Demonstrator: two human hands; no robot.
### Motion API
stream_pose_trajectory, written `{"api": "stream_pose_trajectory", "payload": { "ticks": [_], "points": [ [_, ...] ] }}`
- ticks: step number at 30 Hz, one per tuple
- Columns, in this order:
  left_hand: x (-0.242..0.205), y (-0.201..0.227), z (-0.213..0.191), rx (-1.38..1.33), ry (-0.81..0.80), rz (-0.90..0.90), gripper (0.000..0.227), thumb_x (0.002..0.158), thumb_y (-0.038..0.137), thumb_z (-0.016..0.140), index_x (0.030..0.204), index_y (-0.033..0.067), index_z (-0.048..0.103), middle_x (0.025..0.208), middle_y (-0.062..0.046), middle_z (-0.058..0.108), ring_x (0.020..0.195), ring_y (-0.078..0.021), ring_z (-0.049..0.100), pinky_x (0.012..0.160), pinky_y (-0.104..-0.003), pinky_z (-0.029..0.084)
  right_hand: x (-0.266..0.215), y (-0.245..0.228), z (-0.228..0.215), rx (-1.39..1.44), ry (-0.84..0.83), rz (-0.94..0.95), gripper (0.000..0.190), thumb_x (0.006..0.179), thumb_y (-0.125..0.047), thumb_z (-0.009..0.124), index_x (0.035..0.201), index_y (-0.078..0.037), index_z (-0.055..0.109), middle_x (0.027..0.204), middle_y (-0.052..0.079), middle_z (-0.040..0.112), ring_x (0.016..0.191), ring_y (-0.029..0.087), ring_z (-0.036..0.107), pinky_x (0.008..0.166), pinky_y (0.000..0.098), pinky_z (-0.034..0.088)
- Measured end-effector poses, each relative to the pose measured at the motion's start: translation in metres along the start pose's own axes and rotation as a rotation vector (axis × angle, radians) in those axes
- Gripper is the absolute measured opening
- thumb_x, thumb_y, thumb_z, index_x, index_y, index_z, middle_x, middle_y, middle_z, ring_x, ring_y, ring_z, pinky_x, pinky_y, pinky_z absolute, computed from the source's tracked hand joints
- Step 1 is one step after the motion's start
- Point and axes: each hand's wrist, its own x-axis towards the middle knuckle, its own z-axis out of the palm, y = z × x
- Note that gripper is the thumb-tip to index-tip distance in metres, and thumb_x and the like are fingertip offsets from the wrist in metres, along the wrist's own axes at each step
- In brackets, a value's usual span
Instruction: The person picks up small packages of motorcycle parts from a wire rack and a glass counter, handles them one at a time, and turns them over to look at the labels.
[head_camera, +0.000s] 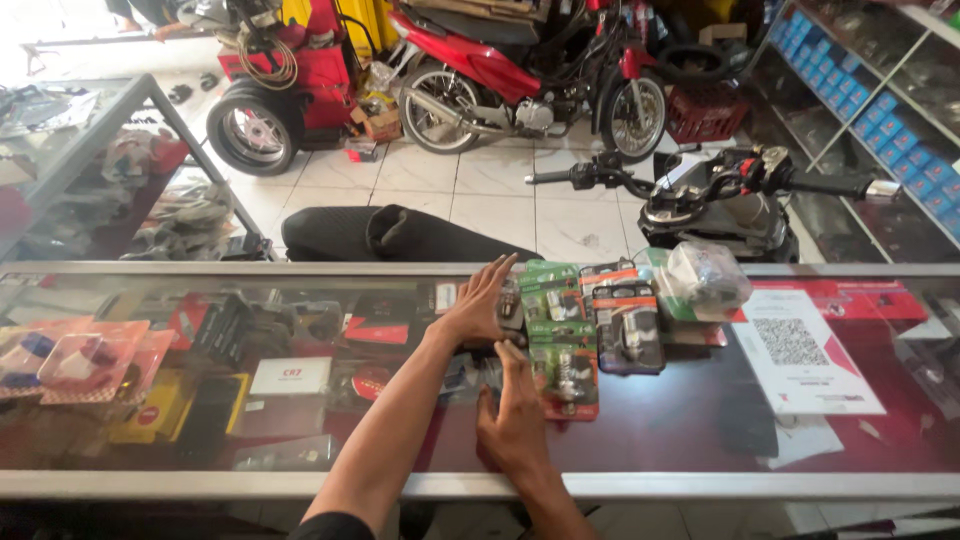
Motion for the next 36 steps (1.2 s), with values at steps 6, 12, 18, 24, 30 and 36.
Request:
{"api": "stream_pose_trajectory", "payload": {
  "ticks": [6,12,18,24,30,36],
  "points": [
    [-0.001,-0.004,0.001,0.047,0.016,0.013,0.122,0.066,0.059,0.085,0.161,0.0128,0.024,0.152,-0.016,0.043,0.144,-0.0371,0.034,0.116,-0.054,0.028,-0.002,-0.001,0.003,-0.095,-0.011,-0.016,0.053,0.086,-0.006,0.065,0.136,0.000,0.052,0.139,0.024,0.055,0.127,0.044,0.055,0.103,0.0484,0.046],
    [-0.014,-0.009,-0.003,0.059,0.018,0.031,0.111,0.065,0.053,0.085,0.155,0.0101,0.035,0.148,-0.016,0.048,0.143,-0.0362,0.038,0.116,-0.050,0.030,-0.001,-0.005,0.003,-0.127,-0.047,-0.056,0.052,0.085,-0.006,0.065,0.135,0.001,0.053,0.140,0.024,0.055,0.126,0.044,0.055,0.104,0.0485,0.046],
    [-0.046,-0.010,-0.023,0.141,-0.028,0.064,0.109,0.063,0.048,0.082,0.157,0.0140,0.038,0.144,-0.016,0.054,0.140,-0.0359,0.045,0.115,-0.049,0.035,-0.002,-0.011,0.001,-0.111,-0.063,-0.061,0.050,0.085,-0.007,0.063,0.134,0.000,0.055,0.140,0.023,0.055,0.128,0.042,0.055,0.106,0.0474,0.046],
    [-0.088,-0.005,-0.060,0.118,-0.127,0.049,0.111,0.060,0.052,0.086,0.152,0.0137,0.039,0.147,-0.016,0.052,0.140,-0.0369,0.042,0.118,-0.048,0.030,-0.005,-0.005,0.006,-0.110,-0.113,-0.041,0.048,0.087,-0.011,0.065,0.133,-0.001,0.056,0.139,0.023,0.056,0.127,0.043,0.055,0.104,0.0476,0.046],
    [-0.112,-0.009,-0.079,0.059,-0.164,0.097,0.111,0.058,0.050,0.085,0.152,0.0120,0.041,0.148,-0.015,0.053,0.140,-0.0361,0.044,0.119,-0.046,0.030,0.000,0.004,0.015,-0.167,-0.166,-0.060,0.055,0.087,-0.014,0.067,0.137,0.002,0.051,0.139,0.026,0.054,0.128,0.046,0.052,0.105,0.0490,0.043],
    [-0.128,-0.011,-0.073,0.012,0.040,0.120,0.109,0.066,0.054,0.084,0.152,0.0021,0.041,0.143,-0.021,0.054,0.137,-0.0379,0.046,0.118,-0.045,0.033,0.012,0.003,0.031,-0.304,-0.259,0.057,0.059,0.084,-0.017,0.070,0.138,0.000,0.051,0.122,0.018,0.065,0.120,0.036,0.058,0.098,0.0502,0.042]
  ]
}}
